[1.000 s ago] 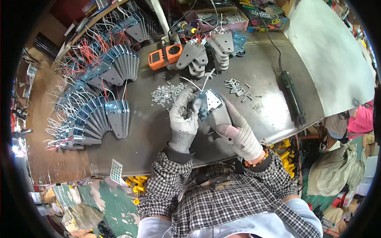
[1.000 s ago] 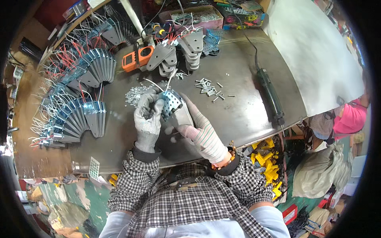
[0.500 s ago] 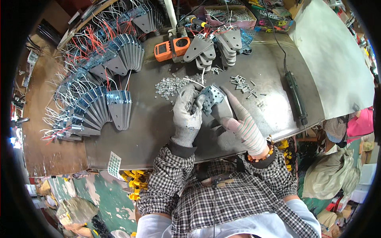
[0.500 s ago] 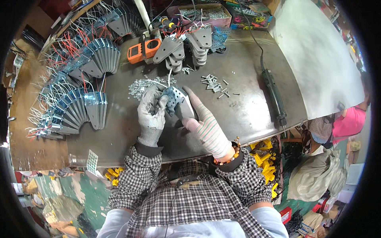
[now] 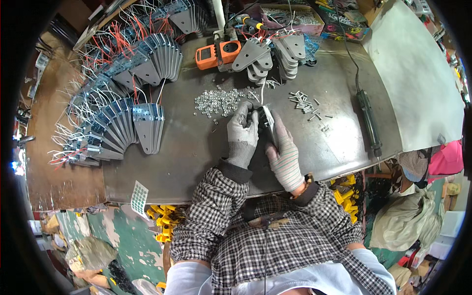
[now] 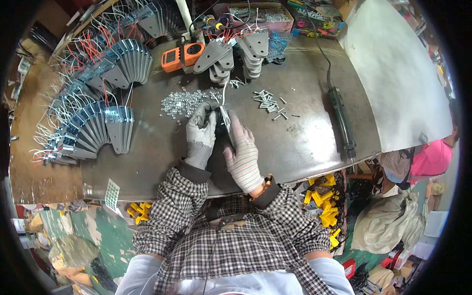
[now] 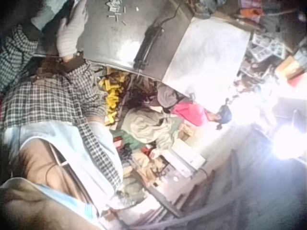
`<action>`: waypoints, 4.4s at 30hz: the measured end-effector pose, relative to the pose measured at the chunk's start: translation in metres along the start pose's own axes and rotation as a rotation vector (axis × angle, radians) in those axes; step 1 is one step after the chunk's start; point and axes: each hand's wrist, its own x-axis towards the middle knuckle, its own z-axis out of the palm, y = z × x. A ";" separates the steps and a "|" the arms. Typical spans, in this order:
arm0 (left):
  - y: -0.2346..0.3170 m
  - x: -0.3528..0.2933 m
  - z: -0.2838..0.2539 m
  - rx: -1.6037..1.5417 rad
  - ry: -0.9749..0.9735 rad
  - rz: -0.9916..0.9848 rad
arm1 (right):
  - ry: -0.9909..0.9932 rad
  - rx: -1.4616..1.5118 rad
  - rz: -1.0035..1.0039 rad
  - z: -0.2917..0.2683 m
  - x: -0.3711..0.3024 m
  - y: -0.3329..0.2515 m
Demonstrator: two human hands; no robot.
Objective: The person assembles metal components by aligning perforated plates and brackets, driving screws with an electric screwdriver, and placing the assembled units aside. They then solder wires onto the metal pieces using a soldering iron.
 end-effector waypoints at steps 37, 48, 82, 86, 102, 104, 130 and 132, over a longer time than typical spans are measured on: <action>0.027 -0.003 -0.069 0.511 -0.343 0.002 | 0.082 0.086 -0.079 0.013 -0.003 0.000; 0.001 -0.039 -0.012 -0.388 0.008 -0.168 | 0.078 0.035 -0.066 0.011 -0.003 -0.004; 0.018 -0.039 -0.003 0.635 0.019 0.305 | 0.397 1.501 0.162 -0.129 0.046 0.013; 0.013 -0.039 -0.005 0.601 0.038 0.309 | 0.412 1.704 0.238 -0.097 0.058 0.019; -0.008 -0.042 -0.008 0.142 0.042 0.184 | 0.374 1.863 0.307 -0.083 0.068 0.040; -0.011 -0.041 -0.007 -0.110 0.066 0.146 | 0.392 1.873 0.325 -0.082 0.069 0.042; -0.005 -0.029 0.004 0.488 -0.081 -0.028 | 0.349 1.933 0.140 -0.064 0.076 0.041; -0.011 -0.027 0.001 0.281 -0.091 -0.156 | 0.314 1.901 0.078 -0.065 0.075 0.047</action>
